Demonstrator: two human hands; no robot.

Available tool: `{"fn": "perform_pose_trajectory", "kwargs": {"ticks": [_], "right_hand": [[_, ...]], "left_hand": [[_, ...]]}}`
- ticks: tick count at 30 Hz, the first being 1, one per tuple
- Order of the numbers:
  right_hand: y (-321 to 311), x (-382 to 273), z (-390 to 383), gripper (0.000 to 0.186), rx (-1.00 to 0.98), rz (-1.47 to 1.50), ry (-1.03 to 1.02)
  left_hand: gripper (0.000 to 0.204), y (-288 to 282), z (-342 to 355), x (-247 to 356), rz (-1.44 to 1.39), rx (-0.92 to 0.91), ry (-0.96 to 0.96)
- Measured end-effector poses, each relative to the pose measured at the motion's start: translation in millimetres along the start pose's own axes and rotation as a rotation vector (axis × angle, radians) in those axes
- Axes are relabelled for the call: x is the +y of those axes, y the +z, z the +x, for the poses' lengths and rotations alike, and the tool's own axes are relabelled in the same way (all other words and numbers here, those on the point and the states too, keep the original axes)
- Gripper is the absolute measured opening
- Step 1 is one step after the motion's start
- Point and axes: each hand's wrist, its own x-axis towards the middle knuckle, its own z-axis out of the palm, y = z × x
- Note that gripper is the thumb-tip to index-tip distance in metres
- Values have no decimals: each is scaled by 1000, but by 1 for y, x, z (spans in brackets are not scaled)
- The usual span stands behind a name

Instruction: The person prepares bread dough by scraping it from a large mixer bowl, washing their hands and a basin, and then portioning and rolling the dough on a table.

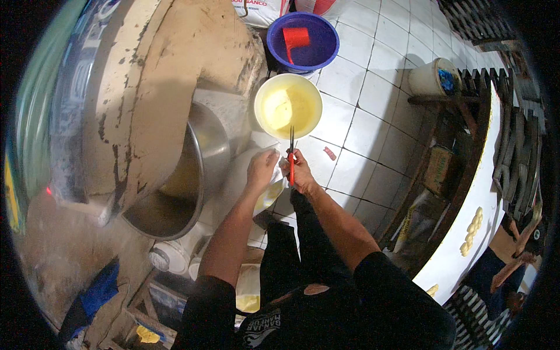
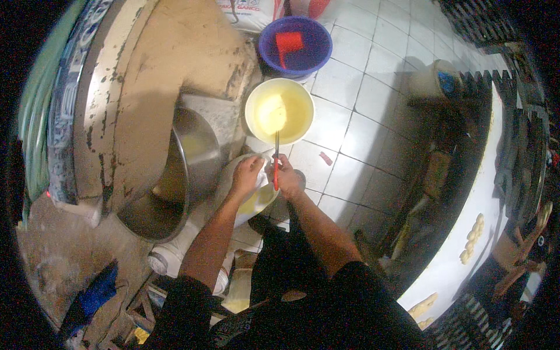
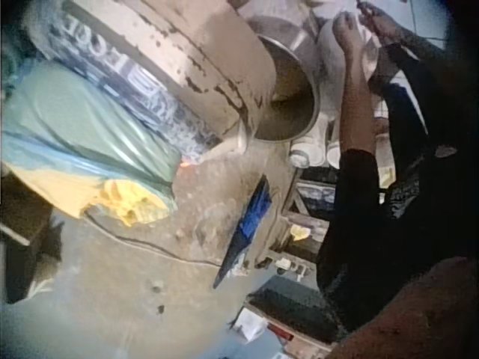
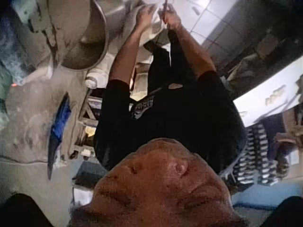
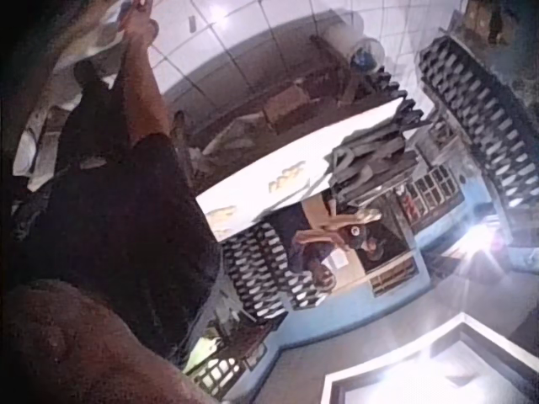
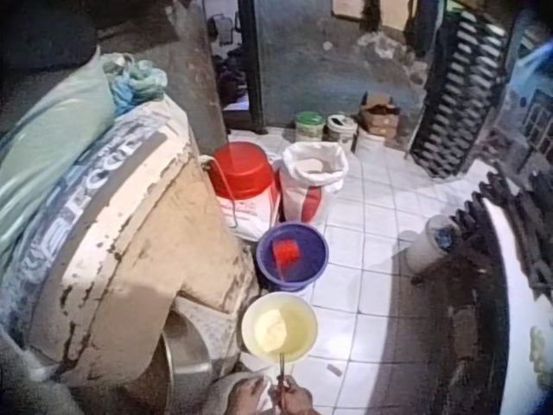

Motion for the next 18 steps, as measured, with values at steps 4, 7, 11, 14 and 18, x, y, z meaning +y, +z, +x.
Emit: {"fn": "perform_pose_trajectory", "kwargs": {"ticks": [4, 7, 11, 14, 18], "right_hand": [[2, -6, 7, 31, -70, -42, -17], [7, -18, 5, 32, -101, -28, 20], [5, -23, 9, 35, -34, -135, 68], [-12, -17, 21, 26, -77, -138, -57], [6, -50, -5, 45, 158, -653, -124]], "left_hand": [[28, 14, 33, -22, -14, -62, -38], [22, 26, 49, -46, -241, 23, -219], [18, 22, 55, -57, -629, -21, -440], [13, 20, 58, -39, -796, -95, -472], [15, 7, 44, -28, -688, -77, -503]]}}
